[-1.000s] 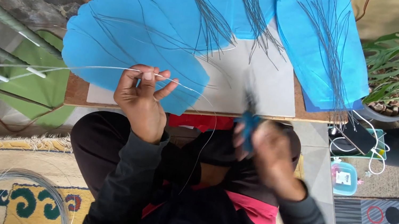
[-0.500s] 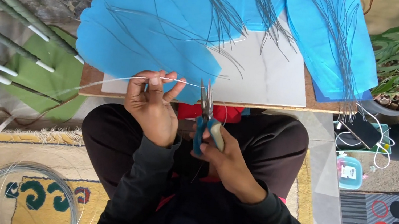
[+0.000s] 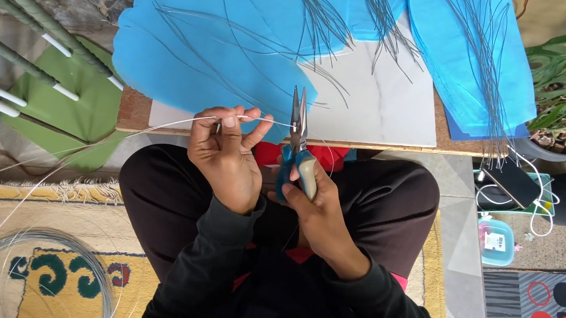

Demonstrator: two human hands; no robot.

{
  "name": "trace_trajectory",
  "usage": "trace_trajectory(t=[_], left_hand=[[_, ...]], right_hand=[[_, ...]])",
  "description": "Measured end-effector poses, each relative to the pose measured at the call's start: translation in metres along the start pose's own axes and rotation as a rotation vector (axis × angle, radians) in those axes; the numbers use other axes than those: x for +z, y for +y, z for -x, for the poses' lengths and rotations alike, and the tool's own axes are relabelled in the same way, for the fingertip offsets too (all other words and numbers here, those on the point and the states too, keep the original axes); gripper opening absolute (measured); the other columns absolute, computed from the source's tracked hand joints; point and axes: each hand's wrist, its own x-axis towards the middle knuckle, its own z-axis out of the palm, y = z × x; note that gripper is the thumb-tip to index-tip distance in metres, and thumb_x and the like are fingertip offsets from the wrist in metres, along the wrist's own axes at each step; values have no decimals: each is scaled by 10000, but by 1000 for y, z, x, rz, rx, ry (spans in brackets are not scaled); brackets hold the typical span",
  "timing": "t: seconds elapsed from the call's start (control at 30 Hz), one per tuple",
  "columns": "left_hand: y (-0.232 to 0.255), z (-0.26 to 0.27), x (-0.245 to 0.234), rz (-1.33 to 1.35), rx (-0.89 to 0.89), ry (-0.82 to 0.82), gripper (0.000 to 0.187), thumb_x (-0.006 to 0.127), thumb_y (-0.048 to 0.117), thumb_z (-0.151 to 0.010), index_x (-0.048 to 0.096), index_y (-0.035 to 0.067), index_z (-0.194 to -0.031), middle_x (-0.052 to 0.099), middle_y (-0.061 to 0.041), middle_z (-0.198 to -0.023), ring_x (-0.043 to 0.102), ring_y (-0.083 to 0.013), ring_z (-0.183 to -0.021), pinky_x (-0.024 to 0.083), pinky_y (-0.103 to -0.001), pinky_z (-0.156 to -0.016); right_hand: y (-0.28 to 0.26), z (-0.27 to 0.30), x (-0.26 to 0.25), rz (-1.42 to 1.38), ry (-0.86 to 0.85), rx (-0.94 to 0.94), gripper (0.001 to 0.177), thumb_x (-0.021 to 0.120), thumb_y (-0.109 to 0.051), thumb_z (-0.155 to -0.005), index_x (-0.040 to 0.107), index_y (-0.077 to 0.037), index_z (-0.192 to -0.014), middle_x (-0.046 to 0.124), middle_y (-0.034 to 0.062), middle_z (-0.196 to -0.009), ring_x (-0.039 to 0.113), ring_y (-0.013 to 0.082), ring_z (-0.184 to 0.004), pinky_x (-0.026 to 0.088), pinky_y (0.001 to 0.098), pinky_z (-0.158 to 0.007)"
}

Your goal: Bending the ends of thin metal wires into loops and cutting them to length using pliers for craft assembly.

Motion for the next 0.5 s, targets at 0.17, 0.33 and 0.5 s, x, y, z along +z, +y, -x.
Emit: trace_trajectory(t=[0.17, 0.33, 0.5], left_hand=[[-1, 2, 1, 12, 11, 1, 75, 466, 20, -885, 490, -5, -818, 527, -147, -785, 631, -278, -755, 580, -472, -613], [-1, 2, 1, 23, 14, -8, 76, 459, 8, -884, 486, -3, -814, 525, -138, -776, 630, -272, -747, 579, -480, -618], [-2, 2, 1, 34, 22, -4, 73, 459, 2, -881, 482, -6, -813, 524, -139, -768, 628, -275, -738, 579, -484, -613]], right_hand=[[10, -3, -4, 38, 21, -36, 67, 508, 18, -817, 456, -25, -823, 568, 170, -975, 574, 216, -885, 541, 440, -705], [12, -2, -3, 43, 30, -47, 85, 506, 27, -820, 455, -41, -815, 569, 143, -947, 580, 203, -876, 546, 402, -685], [24, -5, -8, 37, 34, -76, 85, 497, 41, -816, 458, -34, -813, 569, 170, -985, 589, 226, -882, 550, 419, -672]])
